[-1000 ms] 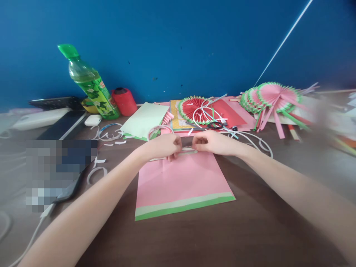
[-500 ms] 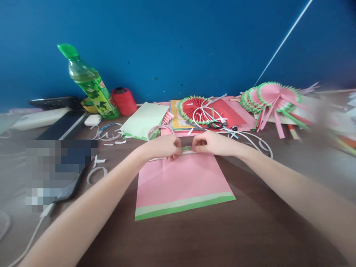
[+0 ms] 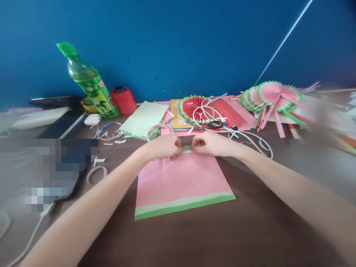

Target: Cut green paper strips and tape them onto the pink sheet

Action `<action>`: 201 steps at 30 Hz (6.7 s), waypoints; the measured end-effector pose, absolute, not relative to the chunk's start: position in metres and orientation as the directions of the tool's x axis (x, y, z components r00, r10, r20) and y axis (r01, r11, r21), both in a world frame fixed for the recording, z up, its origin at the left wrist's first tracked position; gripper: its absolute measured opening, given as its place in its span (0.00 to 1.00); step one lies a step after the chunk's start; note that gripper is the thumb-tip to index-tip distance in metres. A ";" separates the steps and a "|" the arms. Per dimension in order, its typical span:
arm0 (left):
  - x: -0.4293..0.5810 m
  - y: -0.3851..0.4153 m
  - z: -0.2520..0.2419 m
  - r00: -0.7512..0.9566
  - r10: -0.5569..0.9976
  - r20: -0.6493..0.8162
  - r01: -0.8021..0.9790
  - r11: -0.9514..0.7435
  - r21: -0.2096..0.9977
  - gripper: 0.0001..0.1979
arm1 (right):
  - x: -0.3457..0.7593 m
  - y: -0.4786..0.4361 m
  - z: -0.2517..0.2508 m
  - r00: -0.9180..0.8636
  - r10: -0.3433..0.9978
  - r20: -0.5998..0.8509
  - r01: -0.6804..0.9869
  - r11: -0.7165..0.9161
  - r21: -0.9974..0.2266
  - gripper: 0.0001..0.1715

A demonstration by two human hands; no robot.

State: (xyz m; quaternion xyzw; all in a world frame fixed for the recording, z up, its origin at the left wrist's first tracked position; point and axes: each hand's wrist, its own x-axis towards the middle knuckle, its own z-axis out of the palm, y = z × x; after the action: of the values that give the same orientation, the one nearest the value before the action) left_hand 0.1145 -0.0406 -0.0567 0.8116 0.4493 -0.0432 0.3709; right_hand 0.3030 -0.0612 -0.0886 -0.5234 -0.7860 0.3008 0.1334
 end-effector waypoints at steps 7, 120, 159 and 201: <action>0.114 -0.038 -0.057 0.602 0.676 -0.425 0.753 -0.302 0.585 0.05 | 0.305 -0.060 -0.085 -0.435 0.889 -0.142 0.751 0.272 -0.601 0.09; 0.096 -0.036 -0.031 0.750 0.661 -0.020 0.440 -0.477 0.761 0.09 | 0.297 -0.081 -0.046 -0.425 0.896 0.126 0.257 0.253 -0.933 0.06; 0.098 -0.037 -0.032 0.754 0.657 0.028 0.376 -0.466 0.801 0.11 | 0.294 -0.080 -0.046 -0.380 0.924 0.042 0.122 0.095 -0.988 0.09; 0.101 -0.038 -0.039 0.652 0.758 -0.018 0.326 -0.259 0.909 0.10 | 0.292 -0.080 -0.050 -0.340 0.938 0.073 0.067 0.101 -0.993 0.10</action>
State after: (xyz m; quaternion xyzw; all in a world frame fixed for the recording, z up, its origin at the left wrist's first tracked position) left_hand 0.1009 -0.0383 -0.0389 0.7626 0.3552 0.2185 0.4945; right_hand 0.2916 -0.0803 -0.0499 -0.4051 -0.6202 0.5341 0.4073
